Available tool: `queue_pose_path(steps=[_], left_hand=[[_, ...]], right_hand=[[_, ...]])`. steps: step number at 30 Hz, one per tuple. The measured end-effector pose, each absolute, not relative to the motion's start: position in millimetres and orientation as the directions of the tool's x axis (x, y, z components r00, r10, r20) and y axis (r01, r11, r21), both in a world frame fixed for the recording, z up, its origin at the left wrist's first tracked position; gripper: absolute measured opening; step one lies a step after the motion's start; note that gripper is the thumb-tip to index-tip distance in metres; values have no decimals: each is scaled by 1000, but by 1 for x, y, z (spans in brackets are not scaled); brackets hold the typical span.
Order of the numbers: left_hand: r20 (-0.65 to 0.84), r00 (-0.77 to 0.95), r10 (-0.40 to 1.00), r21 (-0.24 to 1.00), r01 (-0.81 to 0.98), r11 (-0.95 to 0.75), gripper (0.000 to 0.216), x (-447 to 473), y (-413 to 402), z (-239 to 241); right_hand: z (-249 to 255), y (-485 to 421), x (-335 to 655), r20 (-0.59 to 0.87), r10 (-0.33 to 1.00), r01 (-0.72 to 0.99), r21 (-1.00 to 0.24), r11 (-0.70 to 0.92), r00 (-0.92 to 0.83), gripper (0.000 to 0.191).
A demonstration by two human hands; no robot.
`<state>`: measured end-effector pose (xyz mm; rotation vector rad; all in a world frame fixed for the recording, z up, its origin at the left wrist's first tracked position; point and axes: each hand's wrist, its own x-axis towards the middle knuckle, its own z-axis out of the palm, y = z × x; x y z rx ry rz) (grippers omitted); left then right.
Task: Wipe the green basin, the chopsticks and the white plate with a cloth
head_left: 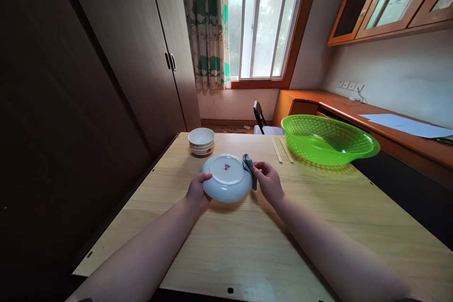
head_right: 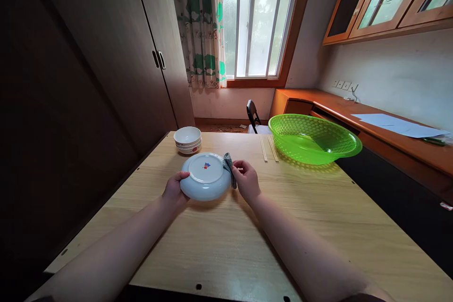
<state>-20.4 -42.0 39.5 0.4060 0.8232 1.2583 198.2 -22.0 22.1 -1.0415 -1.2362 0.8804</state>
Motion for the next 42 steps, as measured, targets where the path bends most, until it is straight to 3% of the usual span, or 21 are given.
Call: queue_pose_path(steps=[8,14,20,25,31,37,42], left_hand=[[-312,83,947,691,-664,286,46,-22,-42,35],[-289,147,946,694,-648,313,51,-23,-41,30],[-275,173,946,716,-620,322,51,-19,-45,32],[-204,229,952,760,-576,301,49,-19,-47,32],[-209,188,960,747,-602,281,48,-20,-45,34],[-244,194,950,705,-637,311,54,-19,-45,35],[-260,167,951,704,-642,305,54,-18,-45,35]], right_hand=[[26,-22,202,448,894,330,-845,422,3,27],[30,-25,202,526,848,494,-753,434,56,33],[35,-31,202,522,832,498,-781,377,188,37],[33,-31,200,416,902,402,-850,341,114,35],[30,-23,202,413,905,323,-875,361,106,34],[28,-22,204,482,875,440,-794,420,36,15],[29,-26,207,570,820,506,-693,514,-51,13]])
